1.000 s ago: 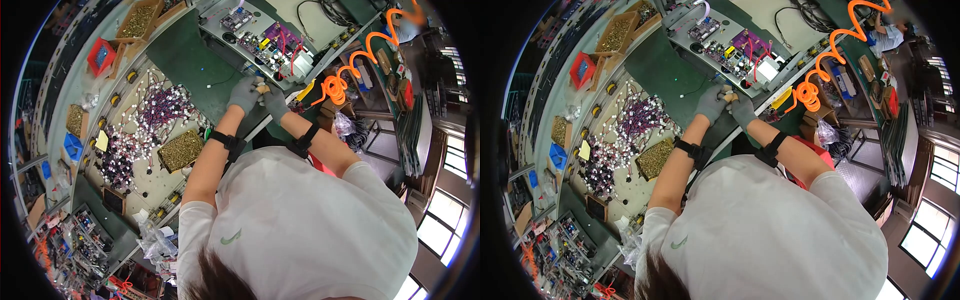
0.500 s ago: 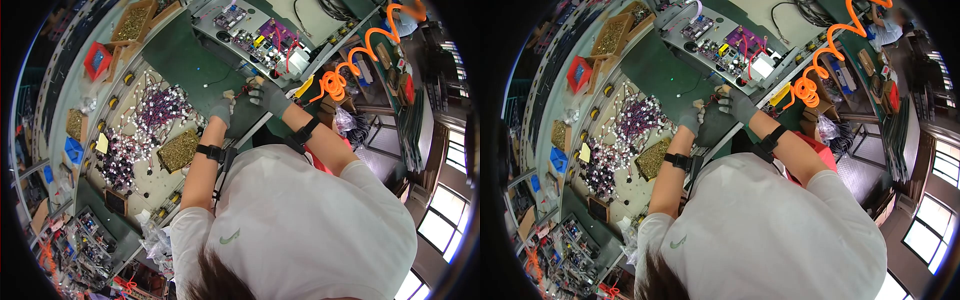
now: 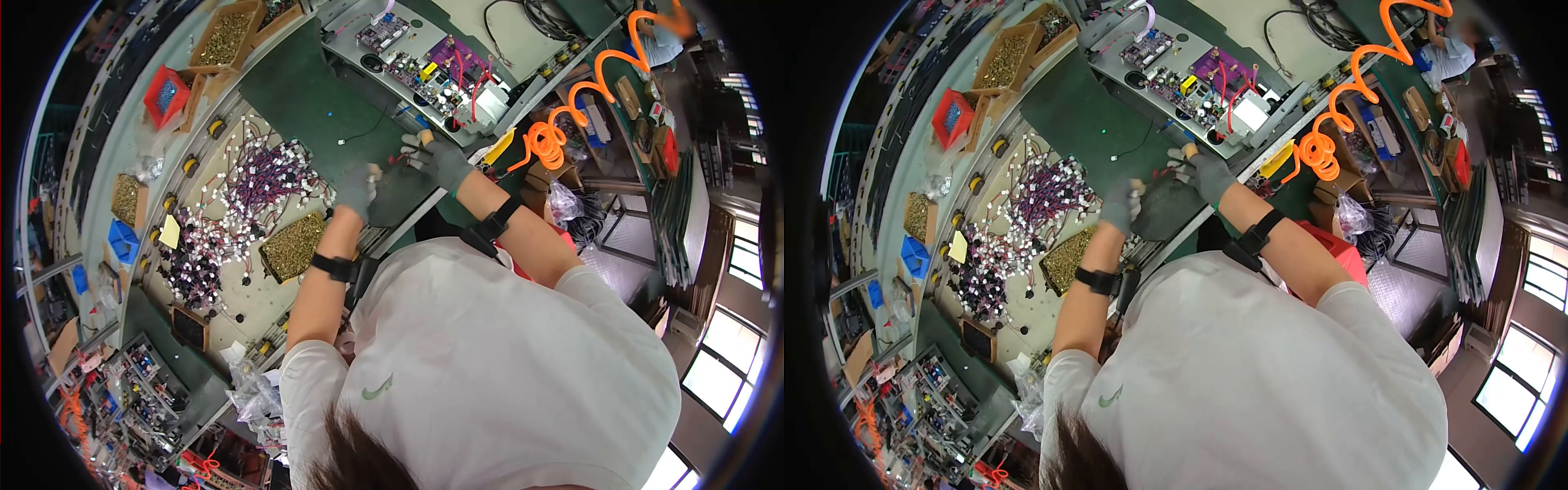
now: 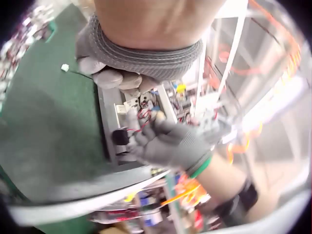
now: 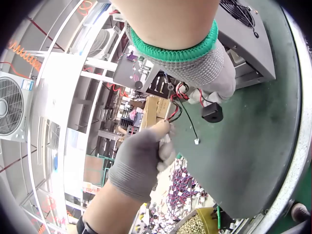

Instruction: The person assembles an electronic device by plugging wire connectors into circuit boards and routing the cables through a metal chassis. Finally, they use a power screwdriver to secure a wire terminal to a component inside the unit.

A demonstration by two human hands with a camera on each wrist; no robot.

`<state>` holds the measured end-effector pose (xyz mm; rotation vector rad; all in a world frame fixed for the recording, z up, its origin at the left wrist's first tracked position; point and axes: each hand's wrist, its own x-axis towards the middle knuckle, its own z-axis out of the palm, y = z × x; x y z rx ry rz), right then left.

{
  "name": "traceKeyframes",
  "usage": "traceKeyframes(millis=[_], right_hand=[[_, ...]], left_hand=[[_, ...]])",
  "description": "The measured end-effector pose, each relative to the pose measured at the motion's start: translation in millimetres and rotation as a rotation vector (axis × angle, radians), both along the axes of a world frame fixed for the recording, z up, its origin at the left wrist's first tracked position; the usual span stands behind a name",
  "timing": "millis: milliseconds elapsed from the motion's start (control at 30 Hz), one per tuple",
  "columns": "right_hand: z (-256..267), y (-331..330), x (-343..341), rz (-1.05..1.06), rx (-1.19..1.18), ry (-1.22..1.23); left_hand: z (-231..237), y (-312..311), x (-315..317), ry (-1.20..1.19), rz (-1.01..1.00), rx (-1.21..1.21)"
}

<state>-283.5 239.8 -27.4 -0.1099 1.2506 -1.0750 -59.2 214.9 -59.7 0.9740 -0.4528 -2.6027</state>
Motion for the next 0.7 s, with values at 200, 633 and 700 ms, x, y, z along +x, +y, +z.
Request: traceKeyframes(millis=[200,633,700], right_hand=[[20.4,-6.5,3.5,0.285,0.054,0.133],[-5.5,10.1,4.1,0.649,-0.317,0.304],[-15.8,10.5,0.7,0.614,-0.278,0.228]], left_hand=[[11.9,12.2,6.0,0.053,0.058,0.43],[35.7,17.9,-17.6,-0.032,-0.217,0.241],[40.8,29.9,-27.5,-0.382,-0.179,0.027]])
